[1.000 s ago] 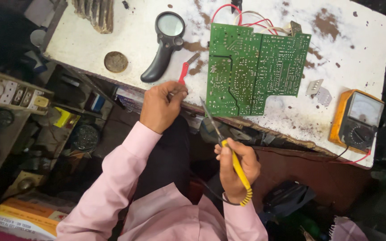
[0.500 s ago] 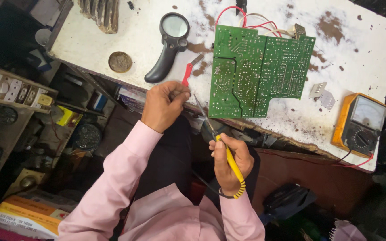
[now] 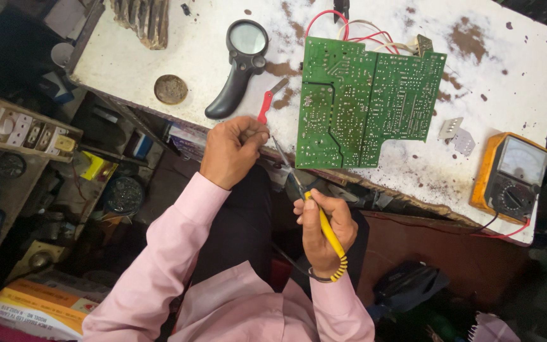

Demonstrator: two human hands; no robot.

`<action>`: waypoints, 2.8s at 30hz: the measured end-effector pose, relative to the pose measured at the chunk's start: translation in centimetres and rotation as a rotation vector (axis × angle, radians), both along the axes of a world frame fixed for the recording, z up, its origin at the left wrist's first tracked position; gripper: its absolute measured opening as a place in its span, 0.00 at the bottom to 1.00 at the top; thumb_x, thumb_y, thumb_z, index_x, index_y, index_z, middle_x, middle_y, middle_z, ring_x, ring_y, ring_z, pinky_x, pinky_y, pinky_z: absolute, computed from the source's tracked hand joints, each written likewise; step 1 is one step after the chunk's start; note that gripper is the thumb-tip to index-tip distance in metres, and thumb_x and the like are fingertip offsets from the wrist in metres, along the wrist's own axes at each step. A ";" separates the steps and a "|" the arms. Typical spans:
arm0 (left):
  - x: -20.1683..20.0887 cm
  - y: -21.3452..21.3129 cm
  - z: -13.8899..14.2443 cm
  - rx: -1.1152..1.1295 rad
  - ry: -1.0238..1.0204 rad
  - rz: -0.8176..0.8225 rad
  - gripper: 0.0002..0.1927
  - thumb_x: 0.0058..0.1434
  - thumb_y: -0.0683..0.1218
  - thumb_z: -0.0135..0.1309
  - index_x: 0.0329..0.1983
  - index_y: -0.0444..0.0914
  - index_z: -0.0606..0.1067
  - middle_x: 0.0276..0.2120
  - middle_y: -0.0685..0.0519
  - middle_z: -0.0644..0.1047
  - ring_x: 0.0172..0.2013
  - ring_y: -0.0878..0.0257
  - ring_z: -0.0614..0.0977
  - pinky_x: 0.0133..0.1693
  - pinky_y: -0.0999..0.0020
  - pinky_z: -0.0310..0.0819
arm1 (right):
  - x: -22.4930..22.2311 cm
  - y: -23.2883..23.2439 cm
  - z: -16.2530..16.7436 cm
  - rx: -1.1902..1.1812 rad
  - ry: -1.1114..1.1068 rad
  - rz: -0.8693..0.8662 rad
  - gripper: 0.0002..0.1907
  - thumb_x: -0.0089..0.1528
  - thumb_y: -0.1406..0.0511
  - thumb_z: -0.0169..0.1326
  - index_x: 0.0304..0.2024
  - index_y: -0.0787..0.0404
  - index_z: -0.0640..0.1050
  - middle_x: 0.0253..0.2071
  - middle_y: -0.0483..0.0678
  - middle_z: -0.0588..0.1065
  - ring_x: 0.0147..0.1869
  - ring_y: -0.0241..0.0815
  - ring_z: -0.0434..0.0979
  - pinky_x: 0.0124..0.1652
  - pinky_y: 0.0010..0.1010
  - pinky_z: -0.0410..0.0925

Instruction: The person tests a small electronic component with a multimeter, then uses a soldering iron to apply solder to several points on a green circuit board. They continue testing the component and briefly handle a small cylindrical object before placing the circuit board aside.

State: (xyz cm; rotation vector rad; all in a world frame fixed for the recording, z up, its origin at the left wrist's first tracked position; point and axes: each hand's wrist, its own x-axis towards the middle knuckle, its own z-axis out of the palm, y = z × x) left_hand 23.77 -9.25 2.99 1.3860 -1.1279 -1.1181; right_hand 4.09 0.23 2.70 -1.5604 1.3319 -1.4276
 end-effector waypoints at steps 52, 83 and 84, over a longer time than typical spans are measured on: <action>0.0 0.1 -1.4 -0.023 0.142 -0.014 0.02 0.67 0.39 0.54 0.40 0.34 0.74 0.27 0.57 0.76 0.25 0.72 0.77 0.25 0.75 0.73 | -12.9 1.4 -5.6 0.158 -1.215 -0.040 0.11 0.70 0.62 0.55 0.40 0.64 0.76 0.33 0.52 0.76 0.30 0.39 0.75 0.27 0.22 0.69; 0.5 -0.1 -1.0 0.034 0.140 -0.021 0.06 0.65 0.41 0.55 0.33 0.32 0.74 0.22 0.53 0.77 0.20 0.69 0.77 0.23 0.74 0.72 | 0.1 0.3 0.1 -0.097 0.066 0.006 0.08 0.67 0.71 0.56 0.49 0.68 0.78 0.37 0.54 0.82 0.37 0.38 0.85 0.37 0.24 0.77; 0.5 -0.1 -1.0 0.033 0.134 -0.022 0.06 0.65 0.41 0.55 0.33 0.33 0.74 0.22 0.53 0.77 0.20 0.69 0.77 0.23 0.74 0.72 | 0.1 0.3 0.1 -0.097 0.071 0.000 0.08 0.67 0.71 0.55 0.48 0.69 0.78 0.37 0.54 0.82 0.37 0.38 0.85 0.36 0.24 0.77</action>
